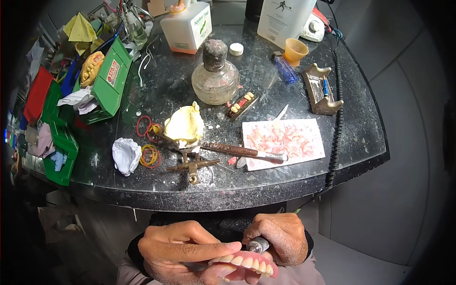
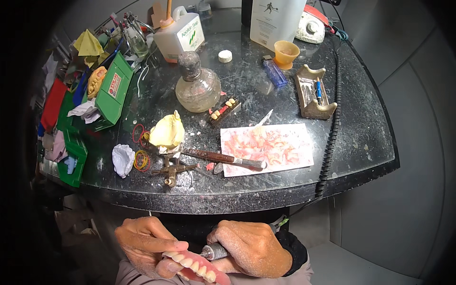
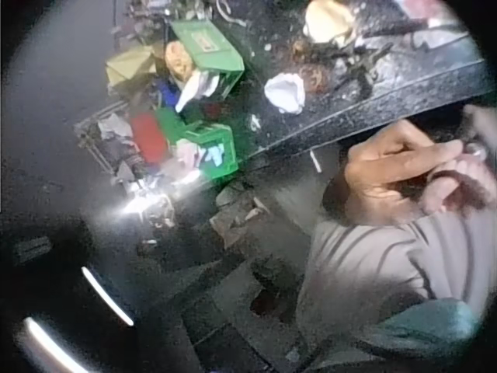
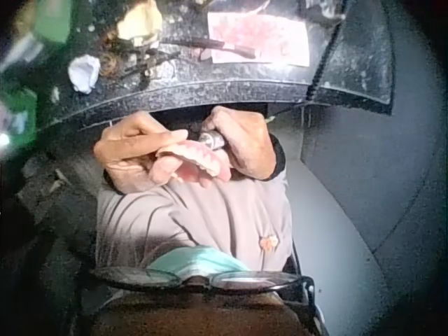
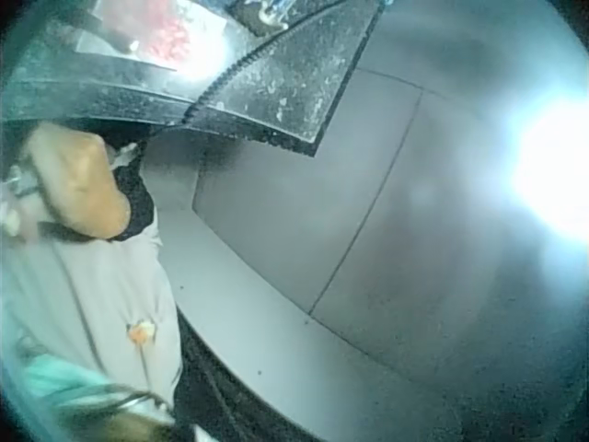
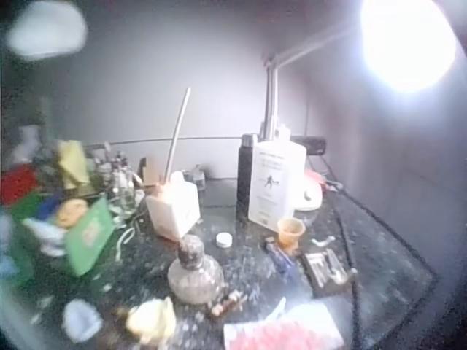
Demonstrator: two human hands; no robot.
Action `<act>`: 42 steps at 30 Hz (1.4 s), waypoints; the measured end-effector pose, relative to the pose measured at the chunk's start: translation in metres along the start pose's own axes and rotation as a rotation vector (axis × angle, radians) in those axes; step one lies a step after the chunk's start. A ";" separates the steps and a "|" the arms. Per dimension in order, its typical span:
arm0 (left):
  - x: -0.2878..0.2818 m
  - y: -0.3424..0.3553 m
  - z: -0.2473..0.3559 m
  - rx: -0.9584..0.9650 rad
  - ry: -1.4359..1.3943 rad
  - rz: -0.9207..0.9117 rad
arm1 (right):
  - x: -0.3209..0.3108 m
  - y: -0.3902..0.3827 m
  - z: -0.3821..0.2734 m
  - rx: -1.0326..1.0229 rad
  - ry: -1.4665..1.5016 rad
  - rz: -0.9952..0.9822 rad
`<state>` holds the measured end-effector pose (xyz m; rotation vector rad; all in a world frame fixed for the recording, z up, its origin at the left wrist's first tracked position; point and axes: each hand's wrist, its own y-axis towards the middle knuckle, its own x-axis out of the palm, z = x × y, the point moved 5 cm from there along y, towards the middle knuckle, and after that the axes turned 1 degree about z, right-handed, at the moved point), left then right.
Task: The person grinds and shapes a denture with a handheld rotary tool and fits it onto a plaster dental cast.
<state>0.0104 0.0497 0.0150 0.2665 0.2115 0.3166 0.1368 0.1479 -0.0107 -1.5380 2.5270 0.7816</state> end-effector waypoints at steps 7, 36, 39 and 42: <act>0.000 -0.003 0.000 0.033 0.006 0.007 | 0.001 -0.001 -0.002 0.012 0.014 -0.082; -0.005 -0.002 0.003 0.040 0.069 -0.034 | 0.004 0.004 -0.005 0.002 -0.005 -0.061; -0.005 -0.001 0.003 0.073 0.108 -0.047 | 0.002 0.002 -0.005 -0.096 0.057 0.080; -0.004 0.000 0.003 0.096 0.103 -0.038 | -0.004 0.009 -0.015 -0.064 -0.073 -0.061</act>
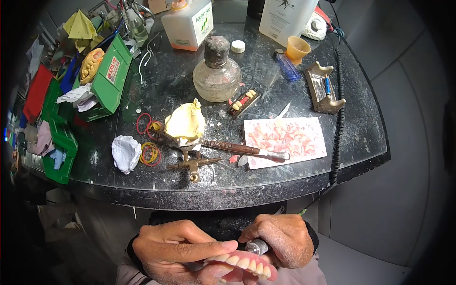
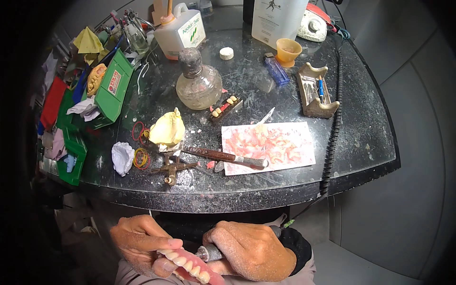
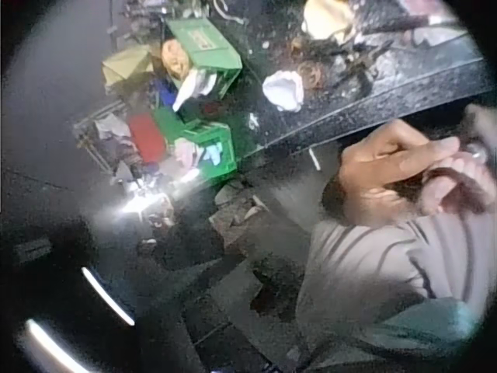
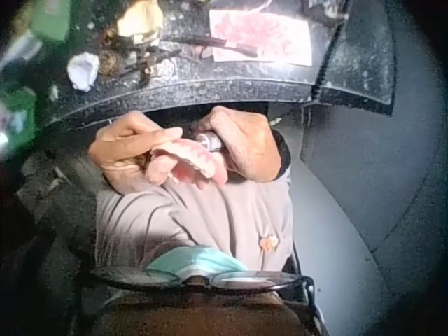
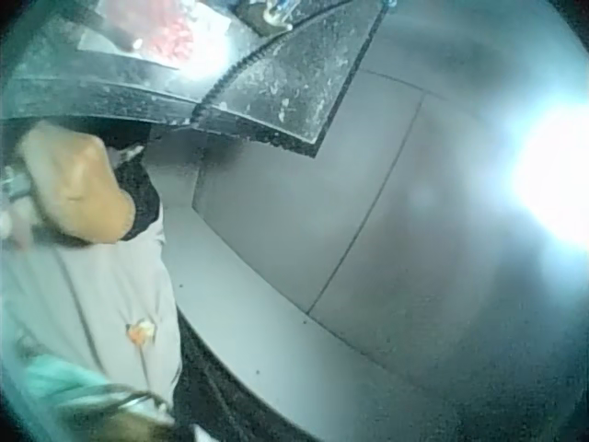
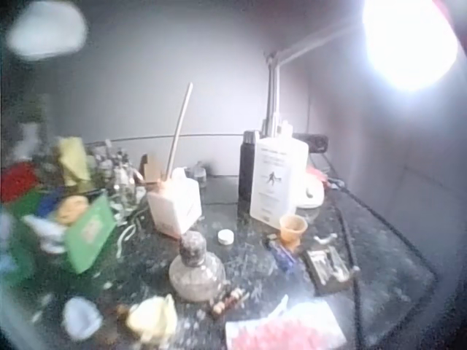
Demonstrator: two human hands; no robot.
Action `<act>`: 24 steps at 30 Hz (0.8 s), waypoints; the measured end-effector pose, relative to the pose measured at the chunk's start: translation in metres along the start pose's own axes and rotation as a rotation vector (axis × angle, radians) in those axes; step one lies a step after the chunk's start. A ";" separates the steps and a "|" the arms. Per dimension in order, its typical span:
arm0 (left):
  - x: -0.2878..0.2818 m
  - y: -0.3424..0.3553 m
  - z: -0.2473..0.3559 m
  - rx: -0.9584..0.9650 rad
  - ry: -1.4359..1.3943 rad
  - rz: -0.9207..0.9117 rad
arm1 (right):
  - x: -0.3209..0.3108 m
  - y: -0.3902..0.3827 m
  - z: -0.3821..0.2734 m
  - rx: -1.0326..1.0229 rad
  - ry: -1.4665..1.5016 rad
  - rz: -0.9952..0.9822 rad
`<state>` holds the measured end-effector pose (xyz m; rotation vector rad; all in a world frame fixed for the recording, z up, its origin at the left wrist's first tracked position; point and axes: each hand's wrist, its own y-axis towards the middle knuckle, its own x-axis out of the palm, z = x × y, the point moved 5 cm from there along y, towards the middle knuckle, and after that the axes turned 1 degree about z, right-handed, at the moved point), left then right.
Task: The person grinds and shapes a denture with a handheld rotary tool and fits it onto a plaster dental cast.
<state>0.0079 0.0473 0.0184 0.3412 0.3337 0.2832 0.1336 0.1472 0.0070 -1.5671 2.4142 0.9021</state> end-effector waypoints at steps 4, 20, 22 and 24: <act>-0.002 0.000 0.000 0.008 0.000 -0.005 | 0.002 0.000 0.001 -0.024 0.020 0.052; 0.000 0.015 0.012 -0.003 -0.365 -0.459 | 0.003 -0.007 0.001 -0.018 0.037 0.016; -0.003 0.013 0.019 0.042 -0.370 -0.455 | 0.002 -0.004 -0.007 -0.028 0.027 0.002; 0.000 0.010 0.016 0.120 -0.341 -0.417 | 0.003 -0.003 -0.009 -0.026 0.006 -0.008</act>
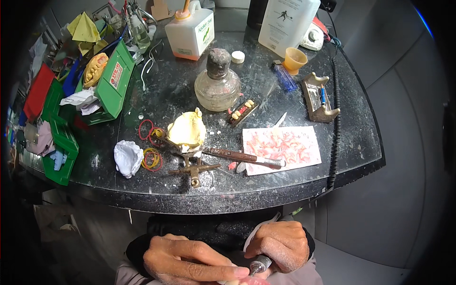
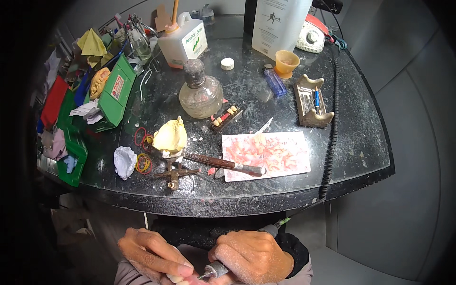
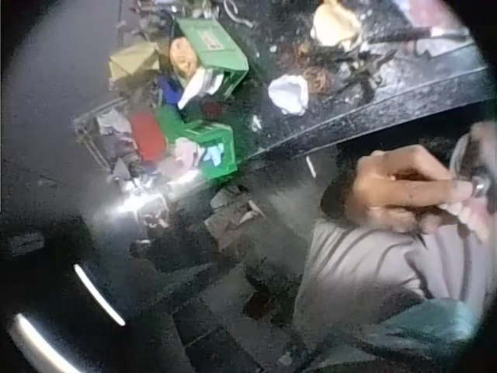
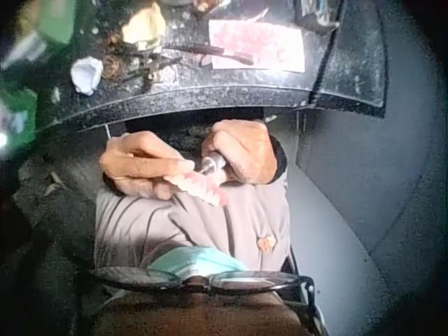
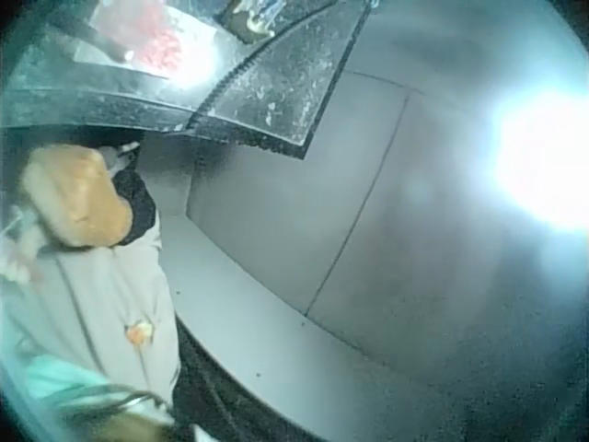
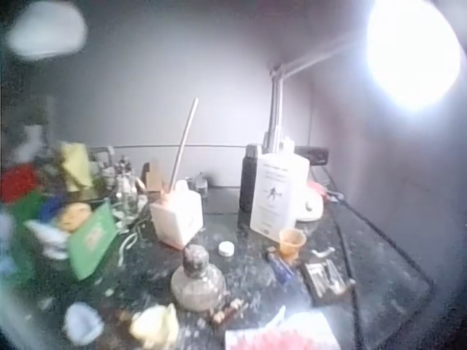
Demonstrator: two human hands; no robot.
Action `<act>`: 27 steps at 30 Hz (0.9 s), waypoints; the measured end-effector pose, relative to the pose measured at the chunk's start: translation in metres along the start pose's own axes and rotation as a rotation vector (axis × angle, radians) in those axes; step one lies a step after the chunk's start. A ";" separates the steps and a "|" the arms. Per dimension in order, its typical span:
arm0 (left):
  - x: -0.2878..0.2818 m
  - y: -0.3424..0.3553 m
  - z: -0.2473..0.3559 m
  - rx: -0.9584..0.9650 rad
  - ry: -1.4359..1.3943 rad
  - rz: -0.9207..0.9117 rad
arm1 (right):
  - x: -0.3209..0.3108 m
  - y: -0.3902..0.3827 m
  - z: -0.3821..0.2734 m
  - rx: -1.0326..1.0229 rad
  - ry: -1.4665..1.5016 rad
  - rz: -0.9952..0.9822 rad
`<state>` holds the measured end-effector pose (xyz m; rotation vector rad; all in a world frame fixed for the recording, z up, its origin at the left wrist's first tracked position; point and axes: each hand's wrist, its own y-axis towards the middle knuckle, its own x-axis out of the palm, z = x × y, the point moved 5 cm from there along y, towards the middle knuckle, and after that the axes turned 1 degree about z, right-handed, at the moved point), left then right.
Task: The person grinds and shapes a denture with a handheld rotary tool and fits it onto a plaster dental cast.
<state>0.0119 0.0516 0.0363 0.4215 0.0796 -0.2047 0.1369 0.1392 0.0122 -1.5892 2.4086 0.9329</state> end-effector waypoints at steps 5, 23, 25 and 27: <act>0.001 -0.001 -0.006 -0.065 -0.075 -0.007 | 0.001 -0.006 0.006 -0.016 -0.007 0.021; -0.004 -0.006 0.002 -0.043 0.081 -0.069 | 0.002 -0.002 0.003 -0.008 -0.040 0.013; -0.005 -0.005 0.003 -0.050 0.120 -0.081 | 0.000 -0.002 0.002 0.004 -0.062 0.013; -0.004 -0.006 0.001 -0.050 0.106 -0.072 | -0.002 -0.001 0.001 0.015 -0.082 0.014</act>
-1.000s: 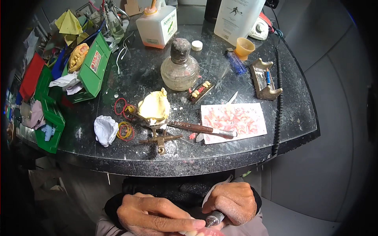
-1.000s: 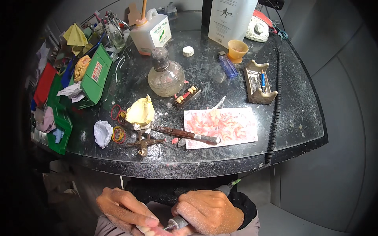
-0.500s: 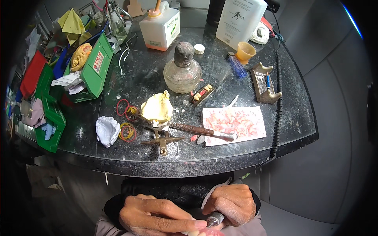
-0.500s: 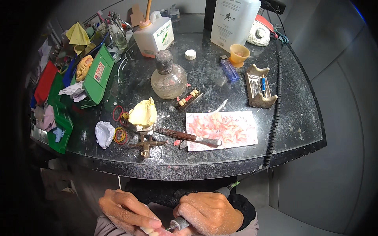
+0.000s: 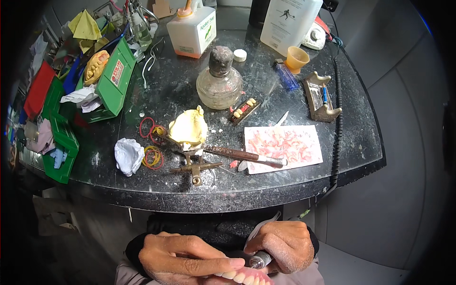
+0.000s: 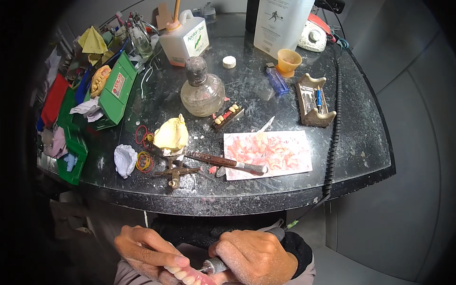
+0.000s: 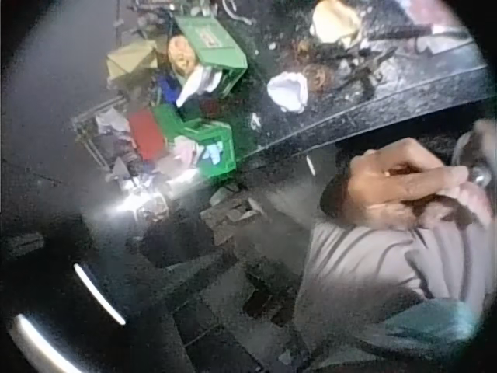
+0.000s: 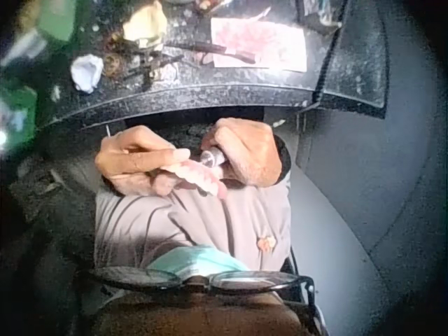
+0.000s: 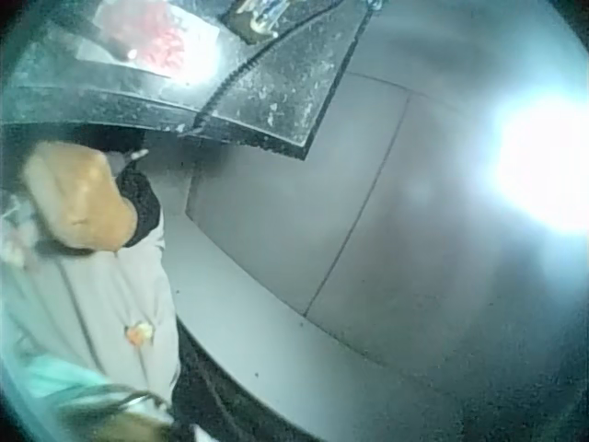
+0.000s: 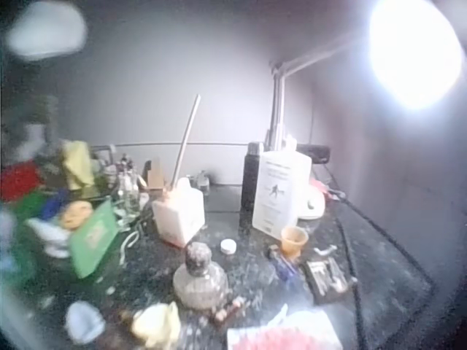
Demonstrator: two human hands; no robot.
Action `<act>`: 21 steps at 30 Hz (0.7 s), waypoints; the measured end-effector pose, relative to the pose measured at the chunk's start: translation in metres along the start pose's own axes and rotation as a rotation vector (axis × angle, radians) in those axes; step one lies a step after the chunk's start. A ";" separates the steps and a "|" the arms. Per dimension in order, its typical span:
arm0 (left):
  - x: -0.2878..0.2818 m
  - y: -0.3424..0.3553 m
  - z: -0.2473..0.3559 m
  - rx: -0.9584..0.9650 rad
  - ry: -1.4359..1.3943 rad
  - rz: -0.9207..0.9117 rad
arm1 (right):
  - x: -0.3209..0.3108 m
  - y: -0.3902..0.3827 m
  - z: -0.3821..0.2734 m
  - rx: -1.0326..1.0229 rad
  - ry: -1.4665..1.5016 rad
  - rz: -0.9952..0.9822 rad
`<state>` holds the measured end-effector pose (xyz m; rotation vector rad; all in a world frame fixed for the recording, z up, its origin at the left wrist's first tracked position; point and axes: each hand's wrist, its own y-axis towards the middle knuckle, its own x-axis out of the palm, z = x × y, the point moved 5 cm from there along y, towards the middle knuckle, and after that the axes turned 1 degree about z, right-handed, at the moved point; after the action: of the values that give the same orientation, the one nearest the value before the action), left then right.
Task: The person grinds and shapes a denture with a handheld rotary tool and fits it onto a plaster dental cast.
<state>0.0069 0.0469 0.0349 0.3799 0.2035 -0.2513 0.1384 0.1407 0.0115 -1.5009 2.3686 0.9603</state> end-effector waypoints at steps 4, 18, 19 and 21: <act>0.000 0.001 0.000 0.001 0.005 -0.005 | -0.002 0.000 0.000 0.001 -0.011 -0.009; 0.001 0.005 -0.001 0.042 0.044 0.098 | 0.000 -0.006 0.006 0.015 0.019 0.004; 0.001 0.006 0.000 0.040 0.073 0.112 | 0.000 -0.005 0.005 -0.010 0.022 -0.016; 0.002 0.006 0.001 0.051 0.074 0.136 | 0.001 -0.004 0.004 -0.036 0.026 -0.038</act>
<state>0.0108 0.0512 0.0372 0.4521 0.2434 -0.1087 0.1410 0.1415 0.0058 -1.5744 2.3437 0.9859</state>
